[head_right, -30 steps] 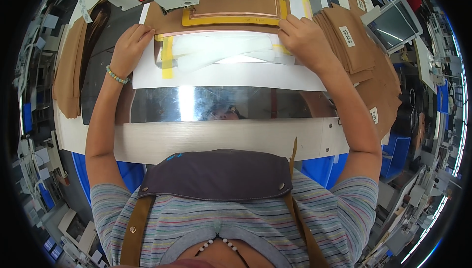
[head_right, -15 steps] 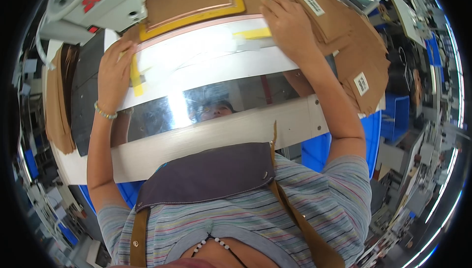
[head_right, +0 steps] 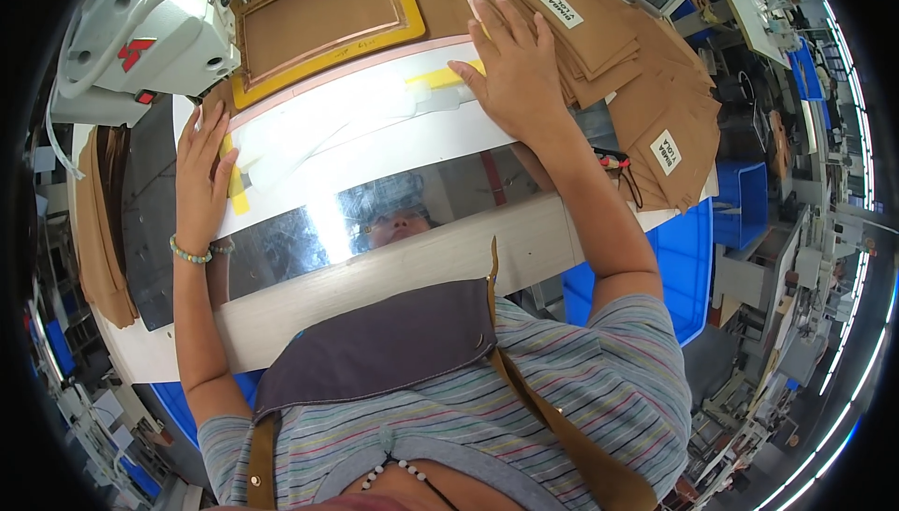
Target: Sewing rectangular leather labels onto fabric components using an industrial sewing machine.
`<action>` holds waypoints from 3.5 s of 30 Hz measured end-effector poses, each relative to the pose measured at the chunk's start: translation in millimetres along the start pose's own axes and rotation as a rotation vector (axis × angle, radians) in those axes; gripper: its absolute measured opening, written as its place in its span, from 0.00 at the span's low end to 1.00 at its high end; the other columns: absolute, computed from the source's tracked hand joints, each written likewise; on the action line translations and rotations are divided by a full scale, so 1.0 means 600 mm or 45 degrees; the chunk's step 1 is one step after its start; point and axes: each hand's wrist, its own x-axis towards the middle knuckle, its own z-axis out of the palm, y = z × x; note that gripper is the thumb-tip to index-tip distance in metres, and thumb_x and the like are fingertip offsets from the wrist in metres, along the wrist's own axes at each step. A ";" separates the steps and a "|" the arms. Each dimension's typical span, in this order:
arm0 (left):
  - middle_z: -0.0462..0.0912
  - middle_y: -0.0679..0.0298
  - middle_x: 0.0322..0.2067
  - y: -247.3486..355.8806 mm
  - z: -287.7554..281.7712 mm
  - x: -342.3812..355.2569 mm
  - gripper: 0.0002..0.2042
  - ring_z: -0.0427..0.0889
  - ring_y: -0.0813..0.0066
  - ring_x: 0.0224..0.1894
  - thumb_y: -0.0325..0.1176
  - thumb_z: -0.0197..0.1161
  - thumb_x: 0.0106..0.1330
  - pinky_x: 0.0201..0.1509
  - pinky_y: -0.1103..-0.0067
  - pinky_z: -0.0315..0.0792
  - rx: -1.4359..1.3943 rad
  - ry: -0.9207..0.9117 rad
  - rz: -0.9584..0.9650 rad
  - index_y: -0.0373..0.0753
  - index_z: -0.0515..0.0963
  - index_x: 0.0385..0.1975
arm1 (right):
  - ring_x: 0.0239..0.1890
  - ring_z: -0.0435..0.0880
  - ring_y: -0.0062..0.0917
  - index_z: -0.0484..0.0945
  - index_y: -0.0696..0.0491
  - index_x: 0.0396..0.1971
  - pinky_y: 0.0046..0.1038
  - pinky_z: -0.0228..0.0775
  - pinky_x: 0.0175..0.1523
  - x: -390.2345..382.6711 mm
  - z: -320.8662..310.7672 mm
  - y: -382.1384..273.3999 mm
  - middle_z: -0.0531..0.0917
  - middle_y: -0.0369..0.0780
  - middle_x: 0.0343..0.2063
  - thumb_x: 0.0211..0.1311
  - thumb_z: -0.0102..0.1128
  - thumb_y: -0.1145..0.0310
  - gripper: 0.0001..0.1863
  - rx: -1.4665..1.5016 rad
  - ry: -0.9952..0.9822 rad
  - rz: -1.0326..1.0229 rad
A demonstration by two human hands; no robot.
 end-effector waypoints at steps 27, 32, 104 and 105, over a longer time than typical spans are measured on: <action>0.78 0.58 0.69 -0.001 -0.004 -0.010 0.22 0.72 0.53 0.73 0.41 0.68 0.72 0.74 0.63 0.69 0.129 0.115 0.001 0.42 0.83 0.63 | 0.81 0.57 0.40 0.78 0.50 0.69 0.46 0.48 0.82 0.004 -0.007 0.012 0.67 0.41 0.77 0.84 0.46 0.51 0.26 0.203 -0.110 0.007; 0.78 0.58 0.69 0.002 -0.006 -0.010 0.21 0.74 0.52 0.71 0.41 0.69 0.71 0.73 0.63 0.70 0.172 0.146 -0.018 0.41 0.84 0.61 | 0.81 0.58 0.41 0.79 0.50 0.69 0.46 0.49 0.81 0.003 -0.008 0.010 0.68 0.42 0.77 0.84 0.47 0.51 0.26 0.229 -0.107 -0.006; 0.88 0.51 0.47 -0.266 0.124 0.171 0.12 0.87 0.56 0.50 0.23 0.65 0.69 0.57 0.66 0.78 -0.213 0.174 0.173 0.32 0.83 0.52 | 0.67 0.77 0.37 0.86 0.43 0.61 0.41 0.68 0.73 0.258 0.096 -0.207 0.82 0.39 0.64 0.65 0.55 0.82 0.28 0.867 0.048 -0.697; 0.88 0.52 0.46 -0.273 0.129 0.172 0.12 0.87 0.55 0.50 0.22 0.65 0.69 0.57 0.65 0.78 -0.363 0.237 0.190 0.32 0.83 0.51 | 0.67 0.77 0.37 0.86 0.43 0.61 0.41 0.68 0.73 0.259 0.095 -0.207 0.82 0.39 0.64 0.65 0.55 0.82 0.28 0.856 0.050 -0.686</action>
